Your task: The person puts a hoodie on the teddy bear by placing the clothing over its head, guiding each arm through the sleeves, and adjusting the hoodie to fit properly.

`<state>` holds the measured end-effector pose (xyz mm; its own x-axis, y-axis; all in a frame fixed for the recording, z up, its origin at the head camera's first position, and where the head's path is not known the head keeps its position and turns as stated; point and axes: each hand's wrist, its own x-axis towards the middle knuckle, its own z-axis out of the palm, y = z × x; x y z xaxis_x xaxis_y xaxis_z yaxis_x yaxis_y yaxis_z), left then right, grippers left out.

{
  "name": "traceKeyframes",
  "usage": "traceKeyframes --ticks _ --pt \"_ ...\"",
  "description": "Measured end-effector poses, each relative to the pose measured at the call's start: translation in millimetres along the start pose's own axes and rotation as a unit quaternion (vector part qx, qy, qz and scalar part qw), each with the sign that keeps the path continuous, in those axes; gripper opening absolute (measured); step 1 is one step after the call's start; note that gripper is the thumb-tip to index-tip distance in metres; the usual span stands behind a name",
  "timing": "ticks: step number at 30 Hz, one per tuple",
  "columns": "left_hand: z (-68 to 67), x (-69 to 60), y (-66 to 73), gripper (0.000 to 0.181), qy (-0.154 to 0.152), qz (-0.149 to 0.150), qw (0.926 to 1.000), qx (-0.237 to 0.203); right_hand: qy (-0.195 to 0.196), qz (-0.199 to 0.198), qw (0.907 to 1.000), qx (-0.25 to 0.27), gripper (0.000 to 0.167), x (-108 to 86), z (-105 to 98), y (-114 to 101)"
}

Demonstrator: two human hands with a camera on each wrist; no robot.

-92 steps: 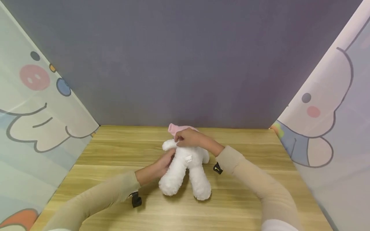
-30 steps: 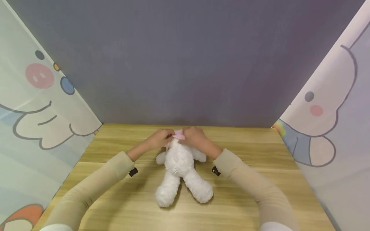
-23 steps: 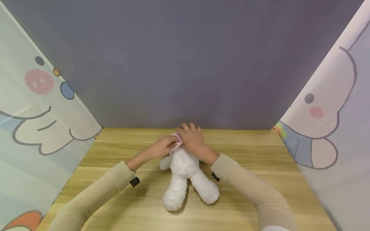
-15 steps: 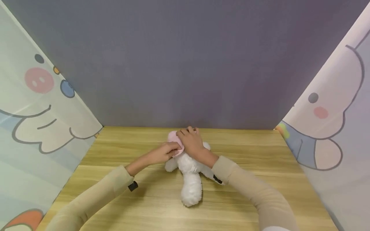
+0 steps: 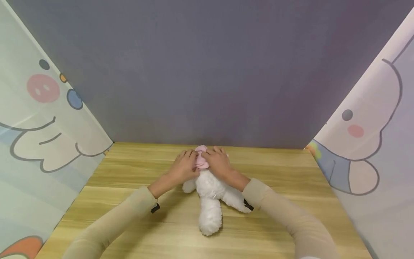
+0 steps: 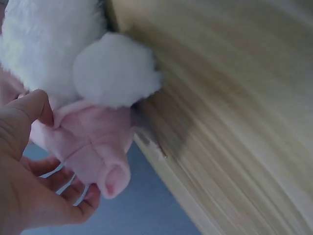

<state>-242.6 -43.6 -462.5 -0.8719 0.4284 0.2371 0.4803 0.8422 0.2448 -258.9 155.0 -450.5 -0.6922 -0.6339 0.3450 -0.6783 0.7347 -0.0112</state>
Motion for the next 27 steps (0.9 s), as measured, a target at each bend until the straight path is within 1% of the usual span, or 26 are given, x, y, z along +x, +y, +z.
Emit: traceKeyframes --ticks 2,5,7,9,12,14,16,17,19,21,22,24,25,27 --pt "0.2 2.6 -0.9 0.057 -0.006 -0.004 1.0 -0.003 -0.014 -0.012 0.9995 0.026 0.037 -0.4 -4.1 2.5" --pt "-0.9 6.6 -2.5 0.048 0.003 -0.005 0.9999 -0.011 -0.027 -0.038 0.997 0.061 0.034 1.0 -12.2 8.2" --pt "-1.3 7.9 -2.8 0.04 0.007 0.0 0.9999 -0.009 -0.033 -0.056 0.9957 0.067 0.031 2.6 -15.7 11.0" --pt "-1.1 8.3 -2.2 0.032 0.013 0.006 0.9999 -0.002 -0.035 -0.061 0.9964 0.047 0.026 3.8 -15.9 11.6" --pt "0.6 6.7 1.4 0.023 0.029 0.019 0.9992 0.02 -0.025 -0.054 0.9982 0.003 0.026 4.3 -9.8 9.5" --pt "1.7 5.7 5.3 0.02 0.046 0.035 0.9975 0.042 -0.007 -0.05 0.9981 -0.035 0.028 4.0 -3.7 7.9" --pt "3.6 3.8 10.0 0.019 0.061 0.051 0.9955 0.051 0.021 -0.052 0.9966 -0.061 0.028 3.5 4.0 7.3" --pt "5.0 2.8 12.3 0.018 0.068 0.059 0.9945 0.054 0.035 -0.054 0.9954 -0.071 0.028 3.3 7.8 7.2" --pt "7.5 0.8 16.3 0.017 0.083 0.066 0.993 0.051 0.058 -0.059 0.9938 -0.075 0.028 3.0 13.8 7.7" --pt "8.8 -0.7 19.3 0.016 0.094 0.066 0.9923 0.045 0.064 -0.058 0.9948 -0.054 0.026 3.1 15.2 9.2" --pt "9.1 -1.3 20.0 0.016 0.095 0.062 0.9926 0.045 0.057 -0.055 0.9963 -0.034 0.025 3.3 13.9 10.6" --pt "8.2 -2.0 20.5 0.016 0.091 0.049 0.9938 0.04 0.03 -0.05 0.9982 0.017 0.022 3.4 7.5 14.4" --pt "7.5 -2.0 20.1 0.017 0.083 0.041 0.9949 0.041 0.013 -0.05 0.9978 0.043 0.021 3.3 2.6 16.9" --pt "5.5 -1.0 18.4 0.029 0.063 0.025 0.997 0.039 -0.028 -0.057 0.9937 0.093 0.024 3.8 -9.3 22.3"
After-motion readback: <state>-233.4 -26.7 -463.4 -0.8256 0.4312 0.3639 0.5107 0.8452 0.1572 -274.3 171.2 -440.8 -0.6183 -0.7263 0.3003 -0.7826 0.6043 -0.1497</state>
